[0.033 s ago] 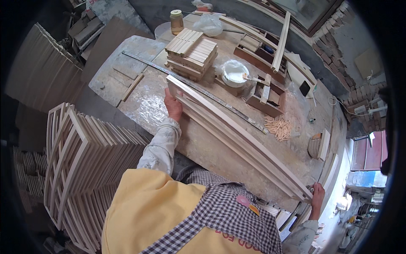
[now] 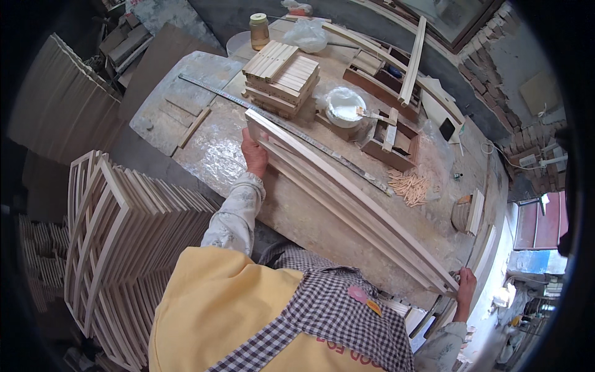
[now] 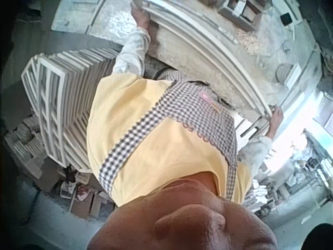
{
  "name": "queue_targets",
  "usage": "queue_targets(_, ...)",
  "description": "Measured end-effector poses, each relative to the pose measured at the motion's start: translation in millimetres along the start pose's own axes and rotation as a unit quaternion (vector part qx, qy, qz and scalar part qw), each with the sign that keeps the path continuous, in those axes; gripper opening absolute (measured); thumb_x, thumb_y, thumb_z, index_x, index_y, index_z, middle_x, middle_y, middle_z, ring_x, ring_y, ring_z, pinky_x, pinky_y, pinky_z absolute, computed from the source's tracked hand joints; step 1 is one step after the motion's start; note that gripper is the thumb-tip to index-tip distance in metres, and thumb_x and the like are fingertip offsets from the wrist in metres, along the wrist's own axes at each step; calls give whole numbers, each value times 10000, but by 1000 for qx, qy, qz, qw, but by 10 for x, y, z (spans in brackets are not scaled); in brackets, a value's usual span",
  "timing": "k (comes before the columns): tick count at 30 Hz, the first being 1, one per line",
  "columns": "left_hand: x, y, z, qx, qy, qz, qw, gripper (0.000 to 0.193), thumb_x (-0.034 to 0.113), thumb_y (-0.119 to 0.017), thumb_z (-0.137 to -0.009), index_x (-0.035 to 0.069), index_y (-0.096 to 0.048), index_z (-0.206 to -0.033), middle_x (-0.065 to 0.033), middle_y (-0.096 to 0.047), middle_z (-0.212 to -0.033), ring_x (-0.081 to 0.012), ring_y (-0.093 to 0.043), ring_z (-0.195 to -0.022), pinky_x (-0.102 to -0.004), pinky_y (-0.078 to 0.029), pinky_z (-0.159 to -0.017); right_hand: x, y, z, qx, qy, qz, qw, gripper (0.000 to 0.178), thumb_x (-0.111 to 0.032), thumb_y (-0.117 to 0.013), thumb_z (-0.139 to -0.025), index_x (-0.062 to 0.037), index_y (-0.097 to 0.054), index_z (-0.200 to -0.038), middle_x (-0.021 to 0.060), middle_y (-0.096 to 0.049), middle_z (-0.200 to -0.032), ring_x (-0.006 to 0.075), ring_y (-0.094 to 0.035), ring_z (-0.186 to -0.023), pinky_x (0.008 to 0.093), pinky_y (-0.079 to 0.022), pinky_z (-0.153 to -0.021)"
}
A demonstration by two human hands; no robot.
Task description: The person assembles wooden frames by aligning and joining wooden slats with a hammer and nails. They measure the frames with a tape measure, adjust the pieces, and stack completed frames on the workbench.
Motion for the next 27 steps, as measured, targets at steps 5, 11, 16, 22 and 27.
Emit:
queue_targets(5,15,29,-41,-73,18,31,997,210,116,-644,-939,51,-565,-1123,-92,-674,-999,-203,-651,-930,-344,-516,-836,-49,-10,6,4,2,-23,1000,476,-407,-507,-1051,-28,-657,-806,13,-450,-594,119,-438,-568,329,-351,-553)
queue_targets(11,-85,24,-86,-97,-25,83,991,159,133,-652,-963,57,-586,-1086,-67,-649,-945,-173,-629,-892,-323,-507,-814,-62,-7,17,11,-5,-9,1000,489,-415,-509,-1048,-21,-642,-793,23,-461,-591,124,-445,-564,332,-358,-550)
queue_targets(16,-314,58,-85,-158,69,183,968,170,94,-682,-937,54,-603,-1083,-8,-647,-962,-133,-606,-913,-297,-496,-831,-157,4,21,11,-2,13,1000,466,-363,-496,-1059,3,-616,-796,69,-513,-618,157,-462,-568,360,-372,-554)
queue_targets(22,-30,262,147,-128,23,3,991,570,120,-809,-820,-6,-491,-1276,-210,-614,-1227,-308,-606,-1171,-412,-473,-999,-235,3,225,34,-30,-19,999,446,-369,-501,-1061,-23,-616,-806,28,-442,-589,122,-432,-551,330,-359,-538)
queue_targets(27,276,294,895,-204,-177,-222,937,378,124,-775,-794,28,-619,-1124,-169,-610,-1056,-377,-580,-982,-473,-453,-882,-295,-10,291,28,-54,-45,997,401,-341,-537,-1051,-29,-621,-814,20,-435,-583,110,-437,-540,327,-360,-527)
Point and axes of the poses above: each hand's wrist, its own z-axis away from the middle knuckle, its own y-axis out of the back of the hand, x = y × z, the point moved 3 cm from there along -z, towards the middle knuckle
